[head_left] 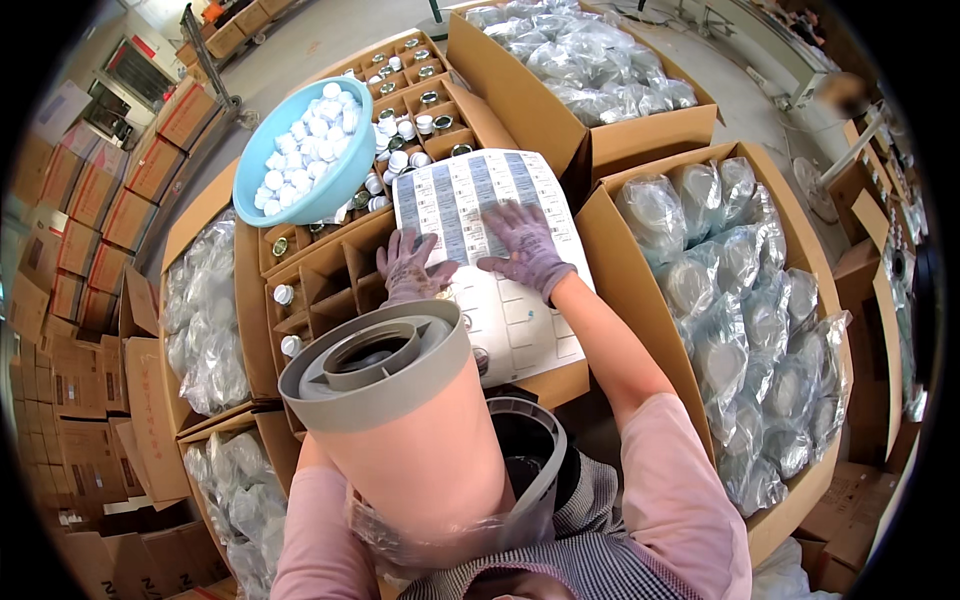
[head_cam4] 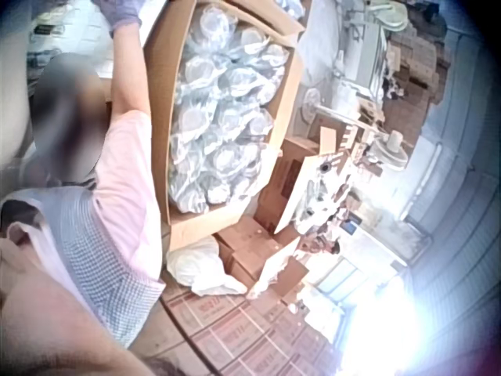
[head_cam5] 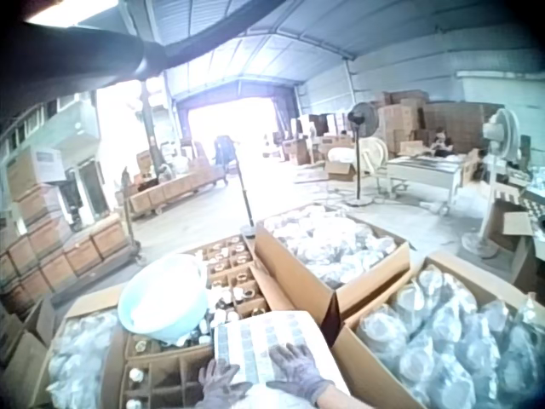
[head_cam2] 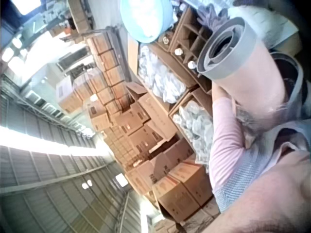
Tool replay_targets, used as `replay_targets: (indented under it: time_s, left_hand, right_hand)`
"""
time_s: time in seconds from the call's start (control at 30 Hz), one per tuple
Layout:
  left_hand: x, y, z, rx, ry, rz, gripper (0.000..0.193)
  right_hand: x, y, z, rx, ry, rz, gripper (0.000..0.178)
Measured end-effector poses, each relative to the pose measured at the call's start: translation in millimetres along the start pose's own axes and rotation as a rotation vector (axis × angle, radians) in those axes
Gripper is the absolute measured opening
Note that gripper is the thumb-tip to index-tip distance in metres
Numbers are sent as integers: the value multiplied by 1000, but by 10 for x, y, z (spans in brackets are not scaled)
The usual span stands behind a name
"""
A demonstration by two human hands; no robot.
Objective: The person unpacks thermos containers from plastic bags, removes labels, and assembles them by inserting inner stainless steel liners and screwing on lids. The person handles multiple thermoses one at a time in a warehouse setting.
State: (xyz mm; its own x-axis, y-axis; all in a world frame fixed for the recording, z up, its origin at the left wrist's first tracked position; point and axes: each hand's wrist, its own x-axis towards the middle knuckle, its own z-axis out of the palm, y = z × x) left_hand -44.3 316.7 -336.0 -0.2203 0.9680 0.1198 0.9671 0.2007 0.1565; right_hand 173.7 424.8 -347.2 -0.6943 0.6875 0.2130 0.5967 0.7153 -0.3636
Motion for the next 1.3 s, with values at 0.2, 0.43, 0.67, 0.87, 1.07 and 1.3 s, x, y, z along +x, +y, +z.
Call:
replay_targets:
  time_s: [0.2, 0.43, 0.67, 0.87, 1.07, 1.3]
  left_hand:
    - [88, 181, -236, -176, -191, -397, 80]
    - [282, -326, 49, -1086, -121, -307, 91]
    - [80, -371, -172, -1490, -31, -403, 61]
    - [-14, -326, -254, -1749, -250, -301, 75]
    - [-103, -365, -212, -1790, -170, -191, 69]
    - [139, -192, -280, -1185, -101, -377, 75]
  right_hand:
    - [-35, 11, -409, -170, -213, 274, 93]
    - [174, -141, -55, 2, -43, -144, 86]
    - [135, -99, -13, 118, -115, -102, 85]
    - [219, -186, 70, 134, -14, -160, 91]
    - [270, -168, 82, 113, -140, -127, 86]
    - [127, -64, 46, 111, 150, 148, 85]
